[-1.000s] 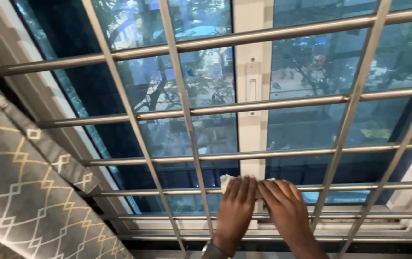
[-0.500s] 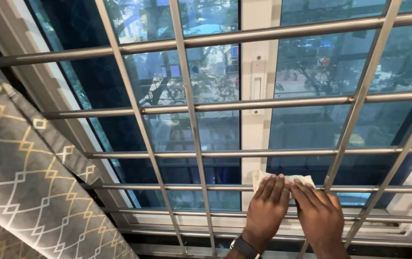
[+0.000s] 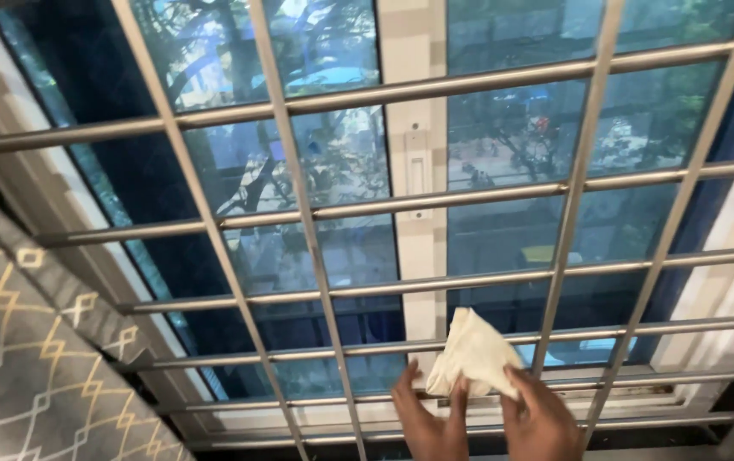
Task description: Cleaning a metal window grill using a white cloth.
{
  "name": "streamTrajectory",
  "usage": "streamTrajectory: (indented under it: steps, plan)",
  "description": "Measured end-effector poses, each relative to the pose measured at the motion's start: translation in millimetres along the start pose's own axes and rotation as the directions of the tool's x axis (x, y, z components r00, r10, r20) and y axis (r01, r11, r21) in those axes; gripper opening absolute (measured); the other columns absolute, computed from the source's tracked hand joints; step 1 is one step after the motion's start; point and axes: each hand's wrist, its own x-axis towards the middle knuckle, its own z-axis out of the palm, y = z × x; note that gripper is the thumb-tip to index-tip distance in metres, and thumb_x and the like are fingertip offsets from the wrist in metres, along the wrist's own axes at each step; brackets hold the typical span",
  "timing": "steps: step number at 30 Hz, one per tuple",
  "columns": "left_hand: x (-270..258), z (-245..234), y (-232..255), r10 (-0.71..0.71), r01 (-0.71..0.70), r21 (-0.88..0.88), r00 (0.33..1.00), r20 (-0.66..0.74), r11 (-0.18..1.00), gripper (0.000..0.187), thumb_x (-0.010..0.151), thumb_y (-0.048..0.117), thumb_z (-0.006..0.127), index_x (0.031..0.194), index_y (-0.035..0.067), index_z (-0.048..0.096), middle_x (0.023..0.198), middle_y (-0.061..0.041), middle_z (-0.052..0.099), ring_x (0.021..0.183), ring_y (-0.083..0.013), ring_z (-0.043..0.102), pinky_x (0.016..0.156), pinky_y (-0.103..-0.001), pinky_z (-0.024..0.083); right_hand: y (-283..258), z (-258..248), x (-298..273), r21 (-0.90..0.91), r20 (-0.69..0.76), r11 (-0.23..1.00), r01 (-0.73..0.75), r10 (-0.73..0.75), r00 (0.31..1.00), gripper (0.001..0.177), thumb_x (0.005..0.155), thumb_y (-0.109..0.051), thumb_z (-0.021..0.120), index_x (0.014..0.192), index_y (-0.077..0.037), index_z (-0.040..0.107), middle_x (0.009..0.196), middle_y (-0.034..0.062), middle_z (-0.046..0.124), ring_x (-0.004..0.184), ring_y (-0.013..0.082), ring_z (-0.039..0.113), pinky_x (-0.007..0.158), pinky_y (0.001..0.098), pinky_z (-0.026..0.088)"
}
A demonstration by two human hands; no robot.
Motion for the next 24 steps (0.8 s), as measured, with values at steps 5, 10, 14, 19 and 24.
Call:
streamTrajectory:
  steps: [5,10,14,19,24]
  plan:
    - [-7.8,3.2,-9.1,-0.371,0.612,-0.484,0.779,0.505,0.626,0.042,0.085,0.004,0.079,0.124,-0.006,0.072,0.103,-0.017,0.085,0.082,-0.0213,0.08,0.066,-0.027,0.063,100.9,73.4,-32.9,0.432,0.143,0.902,-0.011,-0.057,0.988,0.04,0.063,-0.01,0.091,0.099,-0.01,0.075,0.138,0.0091,0.069,0.1,0.0186,0.083,0.058,0.023,0.069]
    - [19.5,-25.2,55.1,-0.027,0.505,-0.396,0.642,0.766,0.767,0.044,0.09,0.013,0.072,0.131,0.001,0.063,0.117,-0.012,0.074,0.106,-0.0189,0.071,0.098,-0.032,0.056,178.7,76.2,-28.4,0.7,0.712,0.0,-0.714,0.08,0.698,0.079,0.089,-0.007,0.059,0.161,-0.01,0.028,0.13,0.0311,0.062,0.091,0.044,0.064,0.054,0.0512,0.05]
    - [38.2,-11.1,92.4,-0.021,0.507,-0.382,0.622,0.783,0.773,0.037,0.093,0.014,0.072,0.126,-0.002,0.067,0.108,-0.01,0.077,0.089,-0.0144,0.071,0.082,-0.026,0.057,97.1,-22.3,22.8,0.714,0.608,0.175,-0.678,0.325,0.724,0.05,0.091,-0.003,0.067,0.138,0.015,0.063,0.095,0.0289,0.071,0.075,0.0295,0.061,0.06,0.0378,0.043]
    - [55.9,33.4,129.1,0.036,0.125,-0.389,0.924,0.381,0.913,0.014,0.095,0.009,0.071,0.1,0.006,0.059,0.085,-0.006,0.066,0.069,-0.0156,0.068,0.059,-0.025,0.064,16.2,-83.7,82.2,0.555,0.133,0.698,-0.453,0.462,0.877,0.048,0.096,-0.022,0.07,0.129,0.012,0.061,0.089,0.0224,0.07,0.071,0.0257,0.068,0.056,0.0338,0.055]
    - [36.8,73.9,119.0,0.098,-0.082,-0.157,0.99,0.098,0.984,0.011,0.093,0.016,0.072,0.095,0.011,0.062,0.094,0.0,0.06,0.081,-0.0145,0.056,0.071,-0.031,0.05,16.5,-51.2,90.7,0.222,-0.115,0.937,-0.27,0.3,0.947,0.057,0.087,-0.021,0.078,0.135,0.0,0.056,0.112,0.0169,0.06,0.09,0.0277,0.062,0.072,0.0391,0.053]
